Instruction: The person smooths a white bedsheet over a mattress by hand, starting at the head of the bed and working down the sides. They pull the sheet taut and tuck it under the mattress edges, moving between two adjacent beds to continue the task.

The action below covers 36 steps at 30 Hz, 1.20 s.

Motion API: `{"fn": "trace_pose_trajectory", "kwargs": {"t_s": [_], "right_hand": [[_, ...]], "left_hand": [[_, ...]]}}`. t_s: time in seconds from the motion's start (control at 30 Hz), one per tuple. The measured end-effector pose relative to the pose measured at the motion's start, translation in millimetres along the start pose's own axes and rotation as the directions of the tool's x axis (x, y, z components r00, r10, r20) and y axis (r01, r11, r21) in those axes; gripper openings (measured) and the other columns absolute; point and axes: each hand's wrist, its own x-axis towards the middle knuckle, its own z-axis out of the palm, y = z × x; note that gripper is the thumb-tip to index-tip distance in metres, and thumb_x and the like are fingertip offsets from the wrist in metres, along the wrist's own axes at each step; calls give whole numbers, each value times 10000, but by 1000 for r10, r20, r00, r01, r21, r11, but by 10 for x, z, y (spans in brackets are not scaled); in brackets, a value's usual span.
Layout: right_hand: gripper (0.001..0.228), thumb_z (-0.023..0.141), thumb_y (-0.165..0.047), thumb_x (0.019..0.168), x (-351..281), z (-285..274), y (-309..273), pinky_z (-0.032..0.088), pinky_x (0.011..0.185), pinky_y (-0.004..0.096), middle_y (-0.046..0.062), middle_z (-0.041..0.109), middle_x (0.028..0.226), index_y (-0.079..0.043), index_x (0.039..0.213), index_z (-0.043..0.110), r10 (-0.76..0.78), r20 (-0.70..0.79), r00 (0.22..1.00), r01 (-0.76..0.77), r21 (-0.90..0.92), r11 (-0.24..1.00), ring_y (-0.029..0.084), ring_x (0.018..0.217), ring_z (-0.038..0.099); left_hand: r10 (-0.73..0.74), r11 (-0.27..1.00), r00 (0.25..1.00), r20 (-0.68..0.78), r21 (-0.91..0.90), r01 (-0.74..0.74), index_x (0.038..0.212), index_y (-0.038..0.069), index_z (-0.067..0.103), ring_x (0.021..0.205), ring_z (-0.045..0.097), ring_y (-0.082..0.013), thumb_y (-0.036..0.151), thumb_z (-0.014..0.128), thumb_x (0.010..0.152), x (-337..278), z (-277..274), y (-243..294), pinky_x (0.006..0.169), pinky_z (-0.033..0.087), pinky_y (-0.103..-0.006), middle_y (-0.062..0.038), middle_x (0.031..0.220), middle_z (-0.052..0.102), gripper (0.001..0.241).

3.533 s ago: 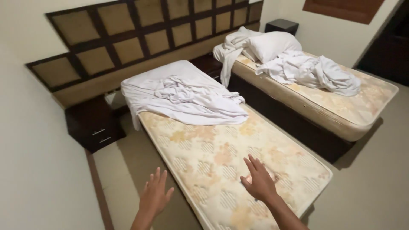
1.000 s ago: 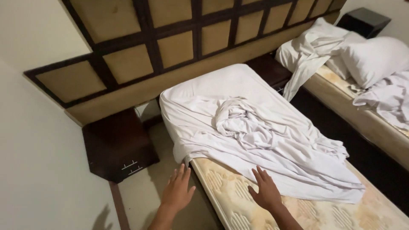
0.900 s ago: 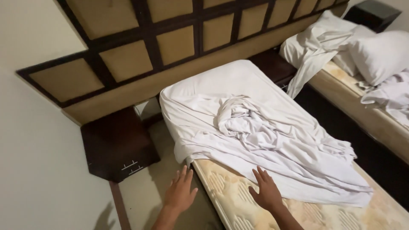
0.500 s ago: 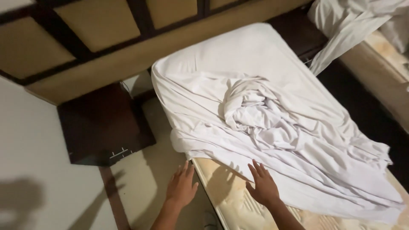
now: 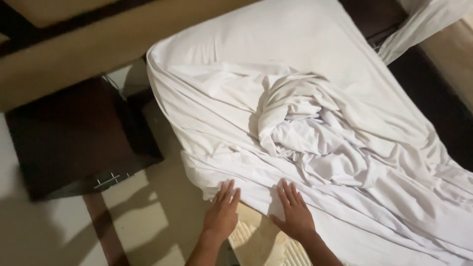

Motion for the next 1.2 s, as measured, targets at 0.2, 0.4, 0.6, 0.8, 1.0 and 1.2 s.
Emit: {"fn": "trace_pose_trajectory", "kwargs": {"t_s": [0.2, 0.4, 0.6, 0.8, 1.0, 1.2], "right_hand": [[916, 671, -516, 893, 320, 575, 180, 165, 1227, 478, 96, 82, 1716, -148, 1606, 229, -76, -214, 974, 91, 62, 994, 328, 1560, 60], [672, 650, -393, 925, 360, 643, 149, 267, 1173, 549, 120, 242, 1657, -136, 1498, 411, -82, -364, 928, 115, 68, 991, 377, 1529, 210], [581, 649, -183, 881, 416, 890, 238, 301, 1165, 570, 105, 374, 1627, -161, 1449, 532, -81, -504, 860, 155, 107, 982, 385, 1509, 306], [506, 592, -60, 874, 190, 982, 99, 303, 1182, 564, 96, 418, 1602, -163, 1369, 599, -88, -481, 872, 168, 127, 977, 386, 1500, 336], [525, 598, -87, 880, -121, 1104, -181, 289, 1173, 554, 105, 418, 1585, -151, 1400, 565, -111, -456, 883, 202, 157, 967, 393, 1491, 317], [619, 594, -68, 875, -447, 1386, -432, 256, 1180, 538, 117, 340, 1635, -145, 1480, 489, -113, -477, 872, 204, 144, 968, 385, 1522, 256]], "left_hand": [[152, 988, 968, -199, 61, -142, 1524, 85, 441, 1547, 223, -321, 56, 511, 946, 349, 330, 12, 1227, 216, -451, -122, 1666, 285, 583], [166, 986, 945, -282, 80, -149, 1523, 68, 420, 1514, 242, -350, 114, 517, 924, 569, 566, -33, 1207, 223, -460, -134, 1634, 314, 608], [162, 964, 918, -362, 256, -69, 1417, 65, 567, 1489, 345, -323, 113, 531, 954, 731, 906, -148, 1164, 317, -449, -111, 1590, 448, 467], [165, 971, 921, -353, 224, -88, 1083, 46, 730, 1422, 469, -335, 107, 567, 923, 509, 604, -54, 1114, 385, -464, -96, 1415, 630, 237], [179, 979, 890, -420, 162, -120, 1023, 50, 717, 1360, 514, -356, 108, 591, 899, 25, 814, -262, 1080, 392, -481, -122, 1388, 638, 186], [113, 993, 924, -366, 85, -87, 1058, 28, 684, 1355, 505, -367, 67, 583, 891, -462, 956, -356, 1063, 404, -468, -138, 1441, 605, 198]]}}
